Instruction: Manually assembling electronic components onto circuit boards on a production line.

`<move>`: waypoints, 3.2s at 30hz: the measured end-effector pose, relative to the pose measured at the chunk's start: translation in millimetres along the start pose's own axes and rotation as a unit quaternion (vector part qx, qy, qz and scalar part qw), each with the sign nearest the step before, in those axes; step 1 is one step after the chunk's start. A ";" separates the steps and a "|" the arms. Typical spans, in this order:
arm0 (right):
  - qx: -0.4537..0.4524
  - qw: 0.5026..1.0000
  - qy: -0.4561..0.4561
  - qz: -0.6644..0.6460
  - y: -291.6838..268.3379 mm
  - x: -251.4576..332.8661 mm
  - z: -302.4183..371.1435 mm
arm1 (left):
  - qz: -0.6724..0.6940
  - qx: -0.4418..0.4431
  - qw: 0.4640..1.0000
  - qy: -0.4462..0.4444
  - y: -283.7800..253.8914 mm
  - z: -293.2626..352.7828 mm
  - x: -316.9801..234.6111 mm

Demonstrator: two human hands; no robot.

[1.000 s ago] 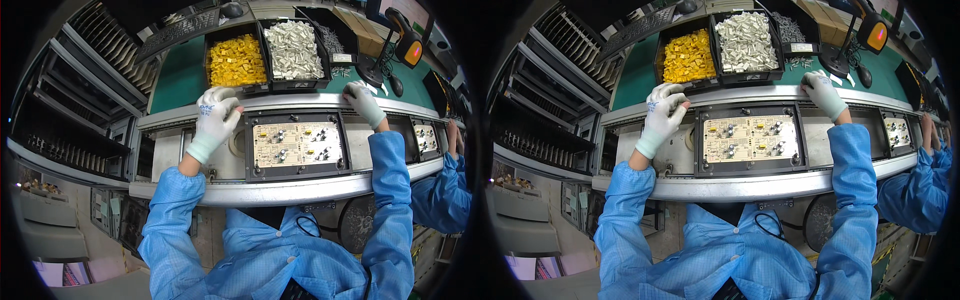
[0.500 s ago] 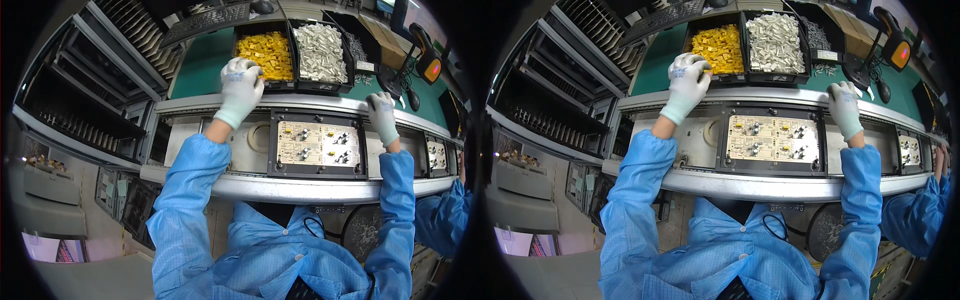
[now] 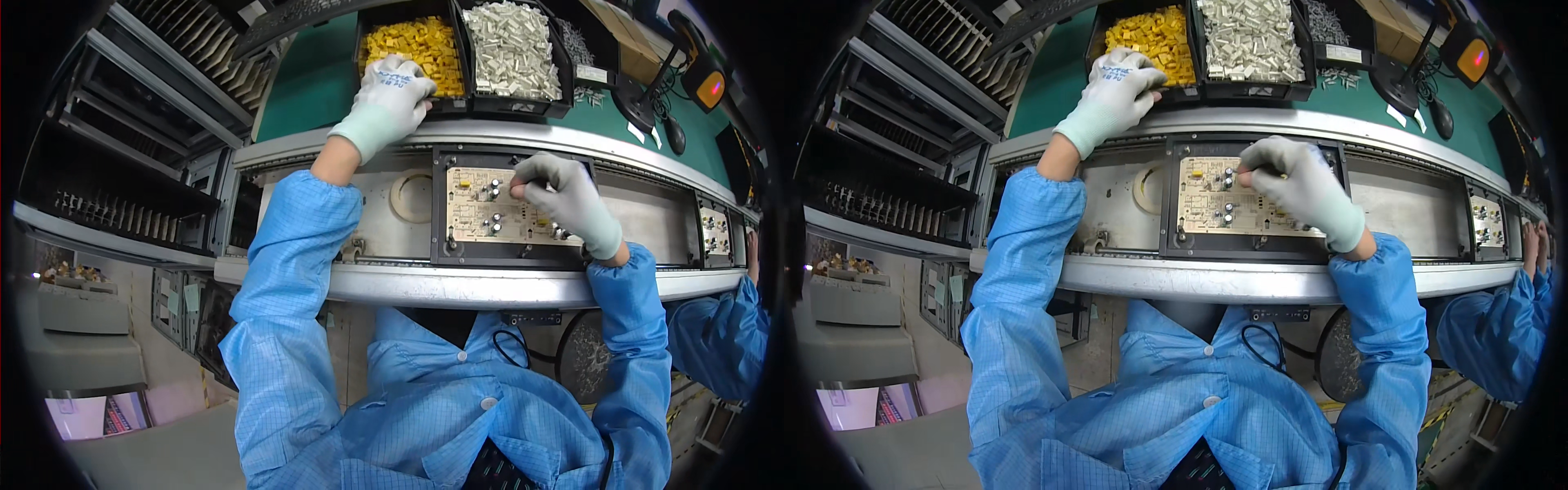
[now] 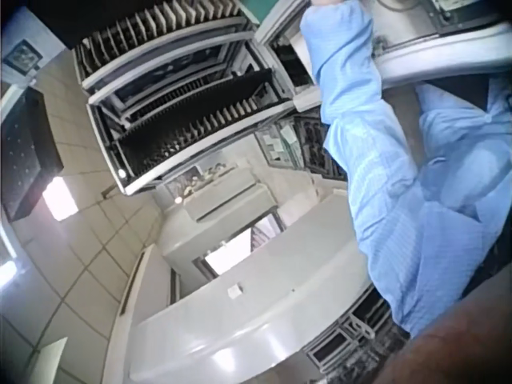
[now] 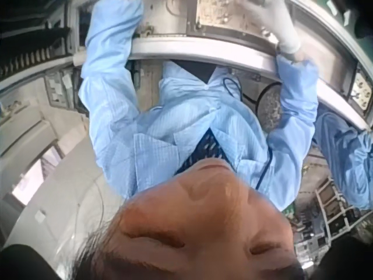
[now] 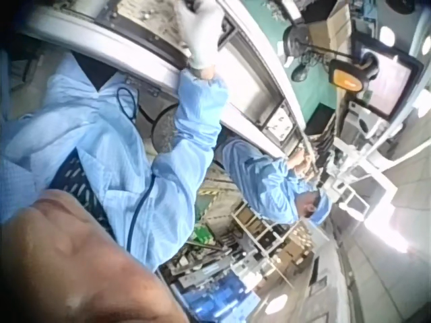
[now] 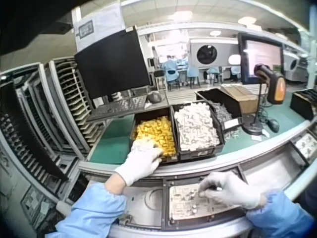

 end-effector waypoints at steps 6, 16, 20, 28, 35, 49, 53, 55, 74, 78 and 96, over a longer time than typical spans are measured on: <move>0.100 0.975 -0.186 0.072 36.9 6.4 -0.4 | 0.018 -0.115 0.992 0.057 -6.0 9.0 -4.2; 0.107 0.958 -0.209 0.164 43.5 0.5 4.2 | 0.274 -0.055 0.960 -0.032 -9.9 85.7 -63.7; 0.095 0.961 -0.207 0.158 40.6 -3.1 6.5 | 0.356 0.022 0.927 -0.116 -1.2 92.6 -60.6; 0.106 0.963 -0.187 0.161 37.5 0.7 10.6 | 0.373 0.091 0.910 -0.159 5.2 94.1 -57.3; 0.085 0.951 -0.215 0.206 35.8 0.9 14.6 | 0.348 -0.003 0.935 -0.067 6.8 94.7 -60.1; 0.077 0.953 -0.210 0.205 33.5 -3.5 17.4 | 0.385 0.075 0.904 -0.169 13.5 94.3 -55.4; 0.083 0.943 -0.226 0.231 31.9 -1.0 17.0 | 0.377 0.086 0.905 -0.177 13.3 94.5 -55.2; 0.084 0.943 -0.225 0.228 31.7 -2.1 17.0 | 0.372 0.077 0.910 -0.164 12.3 94.1 -55.3; 0.128 0.925 -0.243 0.262 22.6 2.0 22.3 | 0.363 0.097 0.921 -0.098 10.5 105.3 -81.4; 0.145 0.926 -0.234 0.258 16.2 3.6 24.4 | 0.327 0.095 0.938 -0.070 12.4 110.3 -97.6; -0.116 0.928 -0.236 0.265 -26.0 4.6 28.0 | 0.268 0.072 0.959 0.049 23.5 94.6 -129.6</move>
Point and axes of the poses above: each hand's wrist, its own z-axis away from the middle knuckle, its own y-axis out of the palm, x = y × z, the point moved 4 cm from there along -z, towards the middle knuckle, and after that the axes turned 14 degrees about -y, right-handed, at the moved point
